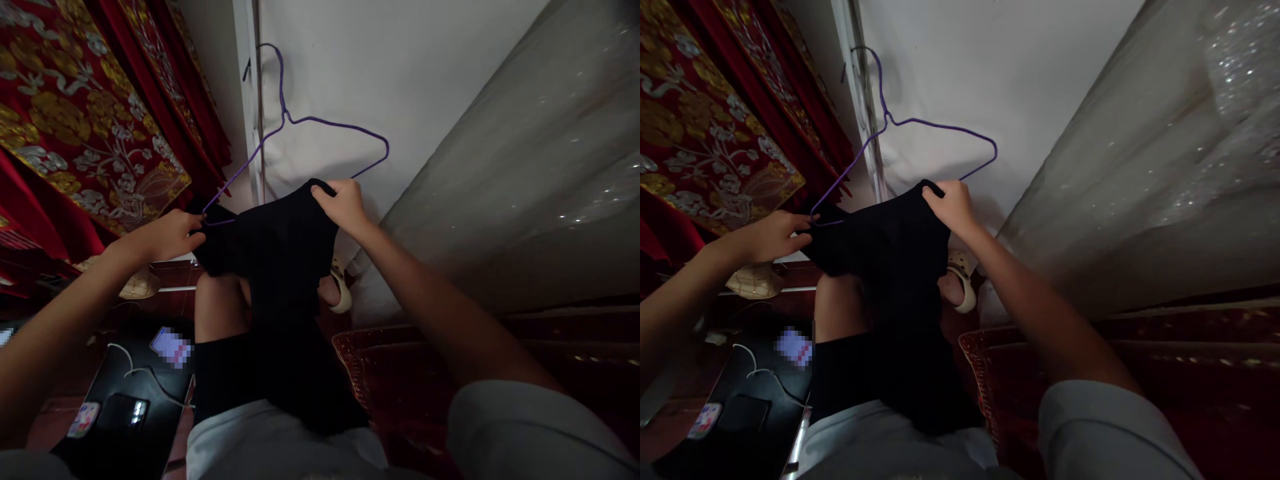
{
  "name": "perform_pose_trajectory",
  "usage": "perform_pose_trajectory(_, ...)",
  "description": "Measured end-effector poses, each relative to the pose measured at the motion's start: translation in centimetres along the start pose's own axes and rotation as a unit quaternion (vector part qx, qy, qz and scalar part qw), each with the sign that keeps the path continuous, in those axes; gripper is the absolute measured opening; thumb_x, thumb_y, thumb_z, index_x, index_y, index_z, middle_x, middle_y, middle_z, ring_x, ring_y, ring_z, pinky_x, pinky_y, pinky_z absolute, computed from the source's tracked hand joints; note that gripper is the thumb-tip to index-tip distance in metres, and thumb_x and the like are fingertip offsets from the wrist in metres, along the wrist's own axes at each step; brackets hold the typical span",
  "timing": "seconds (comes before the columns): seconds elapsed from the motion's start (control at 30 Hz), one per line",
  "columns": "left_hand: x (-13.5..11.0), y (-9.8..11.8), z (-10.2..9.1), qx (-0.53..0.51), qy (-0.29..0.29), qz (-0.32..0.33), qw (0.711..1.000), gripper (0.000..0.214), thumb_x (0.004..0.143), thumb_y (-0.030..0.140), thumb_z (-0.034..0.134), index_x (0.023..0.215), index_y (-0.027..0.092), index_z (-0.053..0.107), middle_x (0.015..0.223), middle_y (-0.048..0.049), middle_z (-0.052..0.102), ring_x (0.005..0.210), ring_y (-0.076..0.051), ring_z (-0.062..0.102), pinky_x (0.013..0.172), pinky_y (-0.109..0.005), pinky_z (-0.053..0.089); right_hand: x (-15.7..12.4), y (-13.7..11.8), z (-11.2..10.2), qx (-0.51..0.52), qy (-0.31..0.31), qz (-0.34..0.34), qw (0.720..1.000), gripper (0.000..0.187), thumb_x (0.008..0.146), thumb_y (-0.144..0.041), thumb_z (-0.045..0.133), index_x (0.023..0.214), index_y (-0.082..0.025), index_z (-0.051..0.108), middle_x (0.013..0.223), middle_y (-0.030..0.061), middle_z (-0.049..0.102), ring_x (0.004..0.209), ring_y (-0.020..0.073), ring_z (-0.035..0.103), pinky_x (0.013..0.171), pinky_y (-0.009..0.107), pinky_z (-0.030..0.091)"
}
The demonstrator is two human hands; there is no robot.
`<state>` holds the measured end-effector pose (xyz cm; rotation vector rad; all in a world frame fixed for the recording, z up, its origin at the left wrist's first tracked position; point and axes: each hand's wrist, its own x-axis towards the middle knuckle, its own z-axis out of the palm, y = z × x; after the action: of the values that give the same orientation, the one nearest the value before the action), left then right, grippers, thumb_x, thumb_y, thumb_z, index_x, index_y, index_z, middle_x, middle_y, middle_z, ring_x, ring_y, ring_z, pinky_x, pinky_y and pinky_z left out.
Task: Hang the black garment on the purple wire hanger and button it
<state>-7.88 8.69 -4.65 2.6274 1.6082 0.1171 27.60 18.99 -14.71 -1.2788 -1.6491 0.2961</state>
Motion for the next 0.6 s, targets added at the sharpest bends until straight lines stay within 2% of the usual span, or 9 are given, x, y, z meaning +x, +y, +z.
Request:
perform_pose_trajectory(0.07, -0.3, -0.3, -0.8, 0.026, -0.04, 0.018, 0.999, 0.026, 0.085, 0.029, 0.05, 0.062, 0.018, 0.058, 0.117, -0.0138, 0.076, 0.086, -0.026, 0.073, 0.089, -0.041, 0.058, 0.0, -0.1, 0.1, -0.004, 0.012, 0.01, 1.0, 0.054, 0.087, -0.03, 0.065, 0.052, -0.023, 0.025, 0.057, -0.004, 0.021, 0.056, 0.0095, 0.025, 0.056, 0.03, 0.02)
perform_pose_trajectory(0.1, -0.4, -0.3, -1.5, 0.033, -0.024, 0.035, 0.999, 0.026, 0.086, 0.029, 0.05, 0.063, 0.018, 0.057, 0.125, -0.015, 0.074, 0.095, -0.028, 0.072, 0.095, -0.044, 0.056, 0.0, -0.3, 0.1, -0.003, 0.02, 0.016, 1.0, 0.054, 0.086, -0.029, 0.066, 0.052, -0.023, 0.024, 0.057, -0.004, 0.02, 0.056, 0.0093, 0.025, 0.057, 0.03, 0.019)
perform_pose_trajectory(0.2, 0.3, 0.4, -3.8, 0.032, 0.082, 0.096, 0.991, 0.018, 0.088, 0.024, 0.047, 0.076, 0.017, 0.059, 0.146, -0.0161, 0.06, 0.128, -0.032, 0.061, 0.113, -0.049, 0.046, -0.7, -1.2, 0.3, 0.019, 0.027, 0.03, 0.999, 0.052, 0.085, -0.024, 0.064, 0.052, -0.022, 0.024, 0.057, -0.0042, 0.02, 0.055, 0.0088, 0.024, 0.057, 0.03, 0.018)
perform_pose_trajectory(0.3, 2.5, 1.3, -4.2, -0.018, 0.197, 0.106, 0.975, 0.017, 0.088, 0.013, 0.047, 0.093, 0.018, 0.062, 0.148, -0.0107, 0.056, 0.141, -0.028, 0.049, 0.121, -0.047, 0.038, -2.4, -2.6, 0.6, 0.068, 0.007, 0.015, 0.998, 0.051, 0.087, -0.029, 0.061, 0.053, -0.022, 0.025, 0.056, -0.0043, 0.022, 0.054, 0.0086, 0.025, 0.056, 0.03, 0.017)
perform_pose_trajectory(0.4, 5.4, 1.7, -2.3, -0.103, 0.269, 0.082, 0.954, 0.024, 0.086, 0.008, 0.045, 0.098, 0.019, 0.063, 0.122, -0.0089, 0.068, 0.122, -0.023, 0.06, 0.112, -0.043, 0.046, -4.1, -3.6, 0.6, 0.09, -0.021, -0.033, 0.995, 0.053, 0.093, -0.045, 0.057, 0.055, -0.022, 0.028, 0.055, -0.0041, 0.026, 0.053, 0.0092, 0.028, 0.055, 0.029, 0.02)
perform_pose_trajectory(0.47, 7.0, 1.9, -0.7, -0.153, 0.273, 0.077, 0.947, 0.032, 0.083, 0.007, 0.044, 0.107, 0.017, 0.062, 0.106, -0.0077, 0.071, 0.104, -0.021, 0.066, 0.101, -0.04, 0.052, -4.6, -3.5, 0.0, 0.07, -0.012, -0.063, 0.995, 0.051, 0.095, -0.051, 0.055, 0.058, -0.021, 0.036, 0.054, -0.0034, 0.032, 0.053, 0.0106, 0.034, 0.056, 0.029, 0.025)
perform_pose_trajectory(0.53, 7.7, 2.2, 0.5, -0.169, 0.264, 0.079, 0.946, 0.04, 0.079, 0.006, 0.045, 0.114, 0.016, 0.06, 0.103, -0.0069, 0.071, 0.098, -0.021, 0.067, 0.097, -0.038, 0.053, -4.4, -3.0, -1.3, 0.043, 0.049, -0.079, 0.995, 0.043, 0.098, -0.051, 0.051, 0.067, -0.021, 0.052, 0.058, -0.001, 0.045, 0.057, 0.014, 0.046, 0.059, 0.03, 0.034)
perform_pose_trajectory(0.6, 7.8, 2.5, 0.7, -0.152, 0.266, 0.064, 0.95, 0.04, 0.075, 0.005, 0.045, 0.11, 0.018, 0.062, 0.102, -0.0062, 0.071, 0.098, -0.021, 0.067, 0.096, -0.036, 0.052, -3.8, -2.4, -2.9, 0.034, 0.154, -0.087, 0.984, 0.035, 0.101, -0.047, 0.046, 0.086, -0.021, 0.064, 0.074, 0.0042, 0.062, 0.073, 0.0193, 0.061, 0.071, 0.033, 0.046)
